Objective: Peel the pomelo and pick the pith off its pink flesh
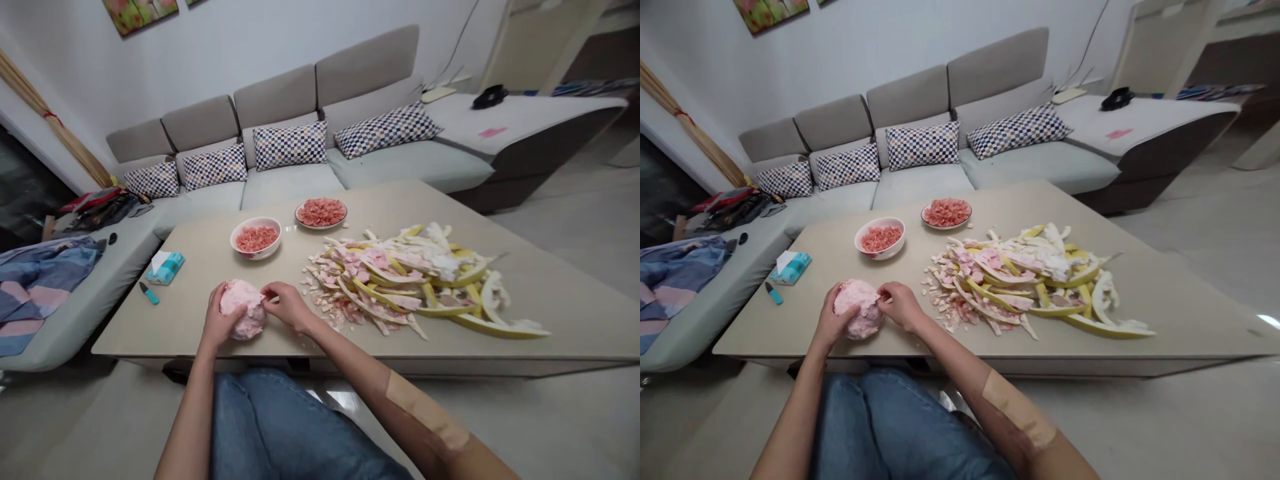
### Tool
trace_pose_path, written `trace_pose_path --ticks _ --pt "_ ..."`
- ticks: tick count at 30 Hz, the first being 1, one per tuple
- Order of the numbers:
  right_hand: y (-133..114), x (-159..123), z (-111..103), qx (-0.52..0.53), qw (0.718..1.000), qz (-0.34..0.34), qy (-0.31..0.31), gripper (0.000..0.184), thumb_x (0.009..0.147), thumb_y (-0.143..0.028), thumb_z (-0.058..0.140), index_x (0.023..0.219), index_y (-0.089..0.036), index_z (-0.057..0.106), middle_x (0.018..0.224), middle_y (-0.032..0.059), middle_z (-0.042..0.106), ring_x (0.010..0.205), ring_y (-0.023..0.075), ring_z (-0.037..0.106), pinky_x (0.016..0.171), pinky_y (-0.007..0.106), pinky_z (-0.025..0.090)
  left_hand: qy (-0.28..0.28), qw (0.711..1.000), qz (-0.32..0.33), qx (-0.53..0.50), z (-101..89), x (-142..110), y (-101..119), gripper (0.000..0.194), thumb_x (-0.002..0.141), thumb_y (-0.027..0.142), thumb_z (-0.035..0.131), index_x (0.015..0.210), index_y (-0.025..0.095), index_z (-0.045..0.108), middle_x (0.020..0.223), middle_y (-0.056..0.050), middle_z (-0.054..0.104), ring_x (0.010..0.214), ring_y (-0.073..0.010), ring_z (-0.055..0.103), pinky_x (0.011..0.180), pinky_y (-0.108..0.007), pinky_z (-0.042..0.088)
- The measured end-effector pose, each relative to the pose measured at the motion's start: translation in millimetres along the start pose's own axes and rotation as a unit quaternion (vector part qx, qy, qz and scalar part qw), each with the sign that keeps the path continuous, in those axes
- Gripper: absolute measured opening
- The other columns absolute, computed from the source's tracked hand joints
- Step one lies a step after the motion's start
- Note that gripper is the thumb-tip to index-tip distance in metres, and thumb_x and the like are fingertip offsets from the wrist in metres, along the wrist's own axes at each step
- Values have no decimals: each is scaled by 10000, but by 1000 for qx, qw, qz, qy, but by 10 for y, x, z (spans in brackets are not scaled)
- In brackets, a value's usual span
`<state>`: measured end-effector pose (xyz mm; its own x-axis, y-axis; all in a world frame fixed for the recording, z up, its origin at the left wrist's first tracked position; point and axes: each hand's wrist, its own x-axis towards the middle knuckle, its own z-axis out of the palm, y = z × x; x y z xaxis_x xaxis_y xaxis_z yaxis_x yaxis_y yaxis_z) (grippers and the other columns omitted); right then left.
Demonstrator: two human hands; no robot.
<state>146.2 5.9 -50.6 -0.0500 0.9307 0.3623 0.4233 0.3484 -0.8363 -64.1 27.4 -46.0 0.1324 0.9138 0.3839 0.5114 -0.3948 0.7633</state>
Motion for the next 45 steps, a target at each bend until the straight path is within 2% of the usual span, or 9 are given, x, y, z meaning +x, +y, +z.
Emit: trace_pose_path --ticks 4,9,14,18,24,28,32,39,45 --pt "-61 -44 31 -69 998 -3 12 227 777 -122 657 997 -136 710 957 80 687 746 127 634 721 227 485 1 1000 -10 -9 -6 -1 -30 709 718 425 740 1332 192 472 1373 -134 489 1302 -272 465 1132 -459 342" --pt "-90 54 54 -141 990 -1 4 121 781 -115 633 842 -130 737 820 83 709 768 169 627 728 250 451 -1 1000 -15 -8 -9 21 -21 709 710 414 748 1335 208 483 1370 -123 493 1299 -272 471 1129 -456 348" --pt "-26 145 72 -7 990 133 47 83 754 -145 665 762 -135 747 721 64 733 691 166 650 648 231 439 0 1000 -24 -5 -15 29 -4 710 700 403 752 1329 205 493 1356 -122 501 1290 -274 477 1127 -457 350" --pt "25 126 49 85 975 202 21 162 819 -217 628 812 -110 750 703 68 744 645 170 678 555 214 452 0 1000 -25 -15 -20 21 -27 712 697 406 751 1328 203 491 1360 -121 501 1295 -275 472 1130 -458 345" --pt "-59 21 -44 40 995 87 -28 180 812 -247 666 929 -151 762 865 63 769 726 149 680 660 203 459 -2 999 -37 -33 -31 16 -57 743 694 430 751 1343 197 475 1384 -131 481 1310 -279 454 1141 -459 326" --pt "-157 50 -64 -81 994 29 -68 168 805 -139 602 760 -143 764 738 65 749 658 133 626 599 201 375 -11 999 -32 -25 -48 21 -45 746 694 430 757 1349 210 475 1383 -123 484 1308 -278 460 1138 -457 330" --pt "-124 138 -48 -122 990 39 -58 153 752 -100 616 743 -138 764 694 62 735 613 124 593 574 211 340 -17 999 -36 -23 -55 30 -50 747 694 428 760 1351 212 477 1387 -123 486 1310 -279 461 1136 -454 334" --pt "99 210 -82 56 983 164 -57 166 785 -222 641 695 -123 739 581 1 684 560 109 594 510 174 372 -13 998 -42 -38 -43 12 -53 751 692 434 754 1350 208 473 1398 -127 477 1320 -277 452 1142 -451 325" --pt "27 115 -105 21 996 77 -51 247 815 -281 676 1030 -185 751 866 43 765 742 148 679 669 207 473 -7 998 -48 -50 -50 2 -69 755 677 425 758 1343 204 480 1390 -126 484 1314 -282 461 1140 -451 328"
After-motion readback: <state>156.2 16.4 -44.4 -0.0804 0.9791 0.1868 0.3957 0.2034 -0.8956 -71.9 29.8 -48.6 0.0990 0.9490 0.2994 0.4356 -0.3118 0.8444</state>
